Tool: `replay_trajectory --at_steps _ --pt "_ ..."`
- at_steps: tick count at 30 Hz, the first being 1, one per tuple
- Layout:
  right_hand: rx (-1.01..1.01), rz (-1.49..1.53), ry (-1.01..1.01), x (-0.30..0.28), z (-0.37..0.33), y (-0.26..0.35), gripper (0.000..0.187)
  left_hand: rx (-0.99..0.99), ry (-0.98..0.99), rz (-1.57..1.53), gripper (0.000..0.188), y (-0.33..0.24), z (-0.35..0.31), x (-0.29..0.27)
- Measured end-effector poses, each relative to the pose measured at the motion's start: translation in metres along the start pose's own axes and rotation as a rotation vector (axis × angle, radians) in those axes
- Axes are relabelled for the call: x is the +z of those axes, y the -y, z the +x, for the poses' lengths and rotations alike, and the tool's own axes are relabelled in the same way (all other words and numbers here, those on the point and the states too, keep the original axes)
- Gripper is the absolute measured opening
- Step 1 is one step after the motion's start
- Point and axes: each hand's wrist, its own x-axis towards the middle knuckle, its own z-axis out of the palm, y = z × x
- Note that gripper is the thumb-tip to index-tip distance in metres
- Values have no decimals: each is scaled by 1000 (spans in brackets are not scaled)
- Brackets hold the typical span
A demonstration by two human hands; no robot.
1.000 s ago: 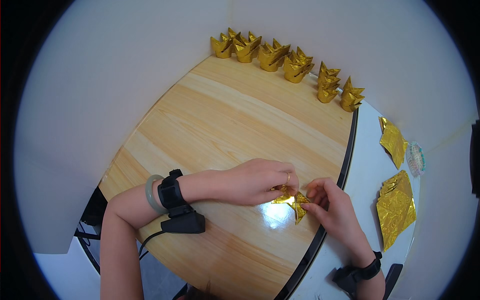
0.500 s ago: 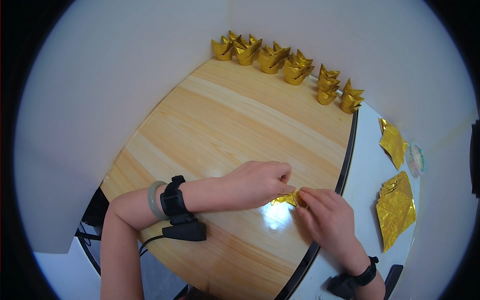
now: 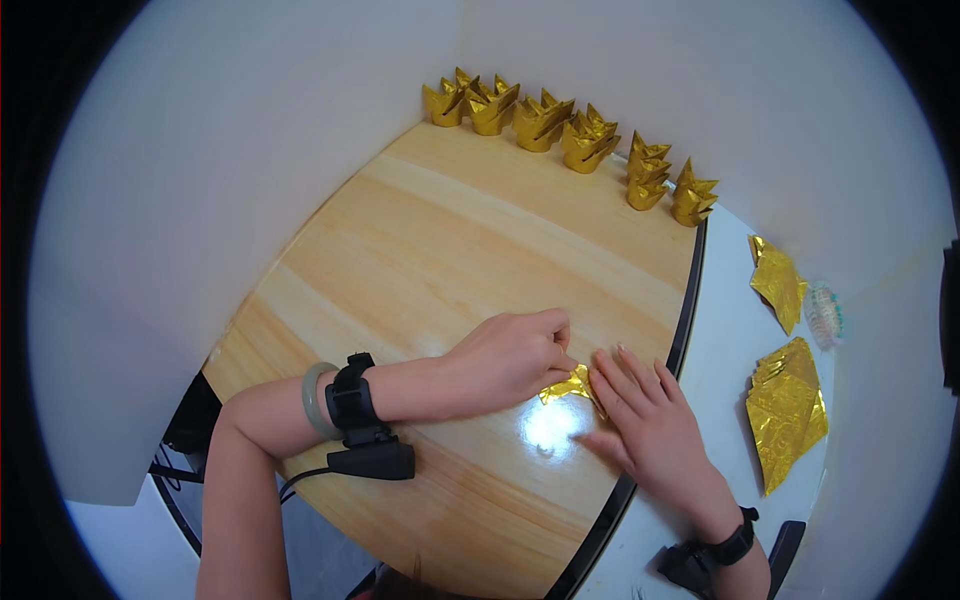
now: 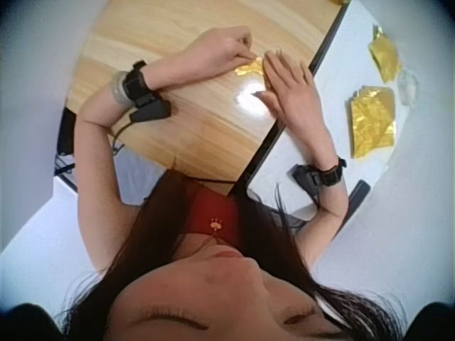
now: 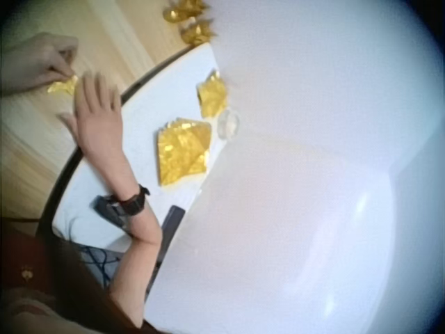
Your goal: Folding square sheets of gold paper into decorative ingot shapes.
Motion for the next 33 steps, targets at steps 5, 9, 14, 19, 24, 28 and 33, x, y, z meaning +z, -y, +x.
replay_trajectory --at_steps 5,9,14,19,24,28,33 --pt "78 295 -151 9 8 -3 36 -34 9 -93 15 5 -3 1" --pt "77 297 -262 10 10 1 32 -60 44 -77 32 -2 -1 -3" --pt "73 270 -324 10 8 -2 32 -79 91 -27 32 -2 1 -2" --pt "56 230 -318 7 7 1 23 -102 54 -57 25 1 1 1" --pt "18 205 -320 7 7 2 24 -175 112 -78 26 -1 4 -4" --pt "29 271 -365 16 7 1 22 -58 79 -62 26 2 3 -2" --pt "366 599 -196 14 6 1 27 -59 81 -93 17 6 2 1"
